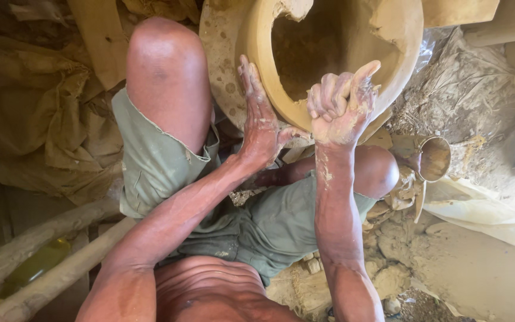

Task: The person shapes and smooths the interior and exterior of a clay pot using their hands and various wooden tools while it sits on a manually operated pottery wheel.

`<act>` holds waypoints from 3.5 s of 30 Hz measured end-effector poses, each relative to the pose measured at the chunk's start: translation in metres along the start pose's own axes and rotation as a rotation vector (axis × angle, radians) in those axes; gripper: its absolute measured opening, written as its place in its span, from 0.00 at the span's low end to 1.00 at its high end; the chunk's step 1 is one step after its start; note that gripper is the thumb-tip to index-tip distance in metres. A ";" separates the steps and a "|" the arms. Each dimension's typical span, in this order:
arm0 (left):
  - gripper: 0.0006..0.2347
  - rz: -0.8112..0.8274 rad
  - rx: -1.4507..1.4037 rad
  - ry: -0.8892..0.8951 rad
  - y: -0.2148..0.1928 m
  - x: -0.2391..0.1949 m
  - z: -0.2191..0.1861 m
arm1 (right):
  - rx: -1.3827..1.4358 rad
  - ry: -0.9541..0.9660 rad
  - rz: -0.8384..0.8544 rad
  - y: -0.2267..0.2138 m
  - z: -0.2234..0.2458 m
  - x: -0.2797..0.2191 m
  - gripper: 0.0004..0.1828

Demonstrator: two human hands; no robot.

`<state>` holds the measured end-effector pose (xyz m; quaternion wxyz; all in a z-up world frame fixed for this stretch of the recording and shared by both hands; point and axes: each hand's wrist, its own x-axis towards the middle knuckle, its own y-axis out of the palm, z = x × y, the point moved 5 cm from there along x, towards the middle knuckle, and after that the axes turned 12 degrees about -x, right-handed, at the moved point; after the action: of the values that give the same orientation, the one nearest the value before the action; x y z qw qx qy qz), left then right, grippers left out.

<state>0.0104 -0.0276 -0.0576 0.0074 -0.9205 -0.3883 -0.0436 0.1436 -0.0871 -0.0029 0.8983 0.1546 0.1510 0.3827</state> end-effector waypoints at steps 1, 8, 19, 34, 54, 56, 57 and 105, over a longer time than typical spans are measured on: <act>0.65 -0.005 0.014 0.011 0.000 -0.004 -0.001 | -0.040 -0.004 -0.001 0.002 0.000 -0.003 0.36; 0.64 0.006 0.060 0.038 0.002 -0.009 0.003 | -0.052 -0.031 -0.041 0.022 -0.006 0.005 0.33; 0.65 0.074 -0.054 -0.023 -0.025 0.004 -0.038 | -0.017 -0.387 -0.048 0.022 0.061 0.021 0.34; 0.17 0.326 -0.295 0.023 0.057 -0.027 -0.085 | 0.595 -0.008 0.238 -0.011 0.080 -0.064 0.31; 0.21 0.711 0.194 0.527 0.209 -0.050 -0.200 | 0.451 -0.595 -0.439 -0.238 0.075 -0.044 0.26; 0.20 0.500 0.133 0.363 0.167 -0.031 -0.177 | 0.538 -0.507 -0.427 -0.248 0.061 -0.040 0.24; 0.20 0.407 0.162 0.350 0.142 -0.022 -0.162 | 0.603 -0.417 -0.391 -0.249 0.055 -0.034 0.22; 0.36 -0.278 -0.184 -0.019 0.013 0.022 -0.015 | -0.127 -0.091 0.075 0.007 0.019 0.040 0.34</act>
<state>0.0337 -0.0220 -0.0404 -0.0868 -0.8551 -0.5062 -0.0708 0.1726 -0.0561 0.0113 0.8972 0.1199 0.0794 0.4175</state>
